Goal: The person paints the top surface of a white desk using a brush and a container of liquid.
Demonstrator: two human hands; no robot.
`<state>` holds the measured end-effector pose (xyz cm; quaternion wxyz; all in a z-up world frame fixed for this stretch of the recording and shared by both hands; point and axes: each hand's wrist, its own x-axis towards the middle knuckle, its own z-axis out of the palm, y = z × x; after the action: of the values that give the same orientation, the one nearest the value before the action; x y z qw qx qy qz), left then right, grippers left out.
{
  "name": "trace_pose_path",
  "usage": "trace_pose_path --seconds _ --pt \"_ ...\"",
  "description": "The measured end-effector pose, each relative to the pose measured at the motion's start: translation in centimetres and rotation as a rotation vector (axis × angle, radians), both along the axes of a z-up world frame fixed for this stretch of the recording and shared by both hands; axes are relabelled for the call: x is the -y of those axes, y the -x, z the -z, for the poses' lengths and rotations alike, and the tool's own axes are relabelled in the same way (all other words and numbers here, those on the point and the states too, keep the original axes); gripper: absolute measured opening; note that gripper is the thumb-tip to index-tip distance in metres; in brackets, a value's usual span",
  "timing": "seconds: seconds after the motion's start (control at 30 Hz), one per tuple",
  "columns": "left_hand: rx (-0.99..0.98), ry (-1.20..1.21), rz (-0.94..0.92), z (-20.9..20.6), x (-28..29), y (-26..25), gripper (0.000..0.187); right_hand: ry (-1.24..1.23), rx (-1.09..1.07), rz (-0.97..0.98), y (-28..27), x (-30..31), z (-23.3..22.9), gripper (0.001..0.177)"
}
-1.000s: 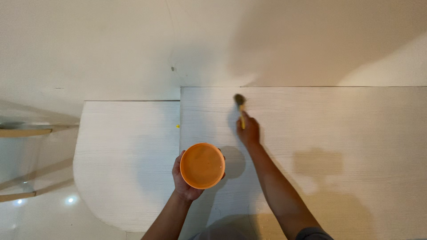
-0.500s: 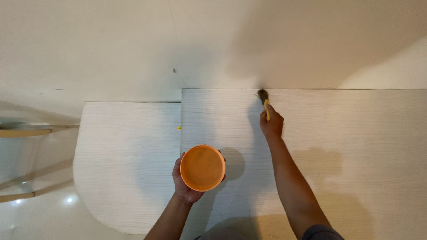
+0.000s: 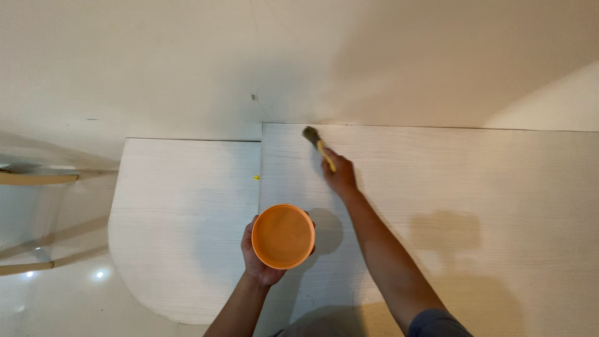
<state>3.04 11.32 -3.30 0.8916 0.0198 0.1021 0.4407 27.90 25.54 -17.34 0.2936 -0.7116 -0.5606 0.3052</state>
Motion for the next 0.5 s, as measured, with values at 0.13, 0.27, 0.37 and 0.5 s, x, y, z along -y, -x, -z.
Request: trace_pose_path --seconds 0.13,0.27,0.37,0.5 --pt "0.029 -0.011 0.002 0.1 0.1 0.0 0.07 -0.152 0.088 0.183 -5.7 1.0 1.0 0.039" --pt "0.018 -0.001 0.026 -0.2 0.5 0.1 0.073 -0.24 0.195 0.309 -10.7 3.0 0.9 0.036" --pt "0.001 0.02 0.024 -0.4 0.7 0.1 0.073 -0.184 0.247 0.401 -11.2 3.3 1.1 0.036" --pt "-0.007 0.057 0.033 -0.8 0.8 0.2 0.074 -0.181 0.448 0.313 -8.2 2.6 2.2 0.038"
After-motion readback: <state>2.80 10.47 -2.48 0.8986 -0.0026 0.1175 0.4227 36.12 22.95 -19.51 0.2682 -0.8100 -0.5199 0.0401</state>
